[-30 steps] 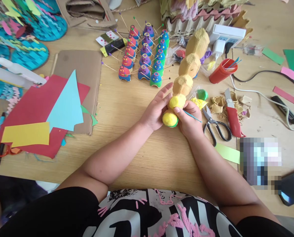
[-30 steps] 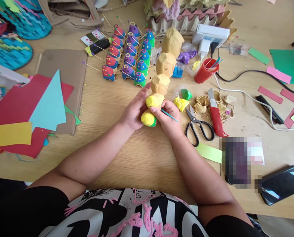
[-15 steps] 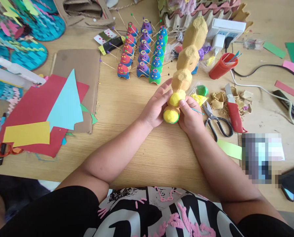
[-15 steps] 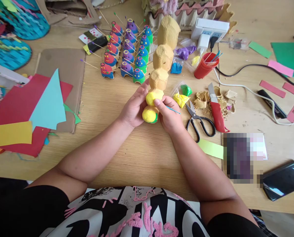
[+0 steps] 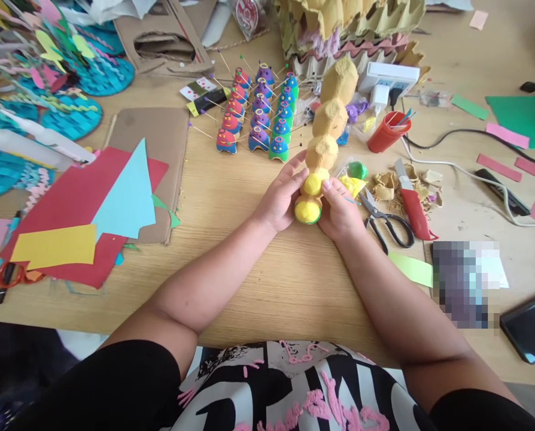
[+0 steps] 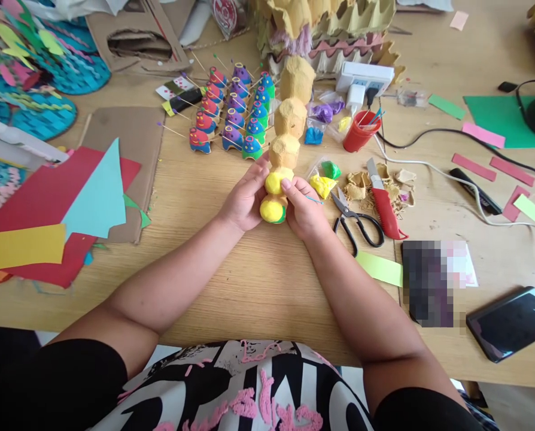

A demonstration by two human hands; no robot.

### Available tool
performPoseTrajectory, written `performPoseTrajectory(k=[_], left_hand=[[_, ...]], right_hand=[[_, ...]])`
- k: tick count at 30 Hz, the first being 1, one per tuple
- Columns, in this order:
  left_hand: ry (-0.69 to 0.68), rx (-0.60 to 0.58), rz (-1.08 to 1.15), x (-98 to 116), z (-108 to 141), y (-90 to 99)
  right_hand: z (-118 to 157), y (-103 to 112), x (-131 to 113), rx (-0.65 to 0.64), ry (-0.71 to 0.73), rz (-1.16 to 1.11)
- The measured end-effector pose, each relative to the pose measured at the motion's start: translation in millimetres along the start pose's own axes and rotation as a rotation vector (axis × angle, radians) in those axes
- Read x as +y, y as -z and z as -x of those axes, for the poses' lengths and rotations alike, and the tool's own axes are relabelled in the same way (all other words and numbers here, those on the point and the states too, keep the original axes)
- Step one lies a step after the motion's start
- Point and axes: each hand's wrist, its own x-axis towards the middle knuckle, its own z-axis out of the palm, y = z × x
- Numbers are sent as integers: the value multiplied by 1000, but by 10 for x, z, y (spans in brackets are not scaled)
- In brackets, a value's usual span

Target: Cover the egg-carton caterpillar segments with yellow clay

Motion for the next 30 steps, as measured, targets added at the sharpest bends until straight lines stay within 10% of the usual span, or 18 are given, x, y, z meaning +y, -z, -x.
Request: performPoseTrajectory(k=[30], left_hand=[[-35, -5, 166, 51, -21, -85]], right_hand=[[-132, 30, 26, -77, 41, -48]])
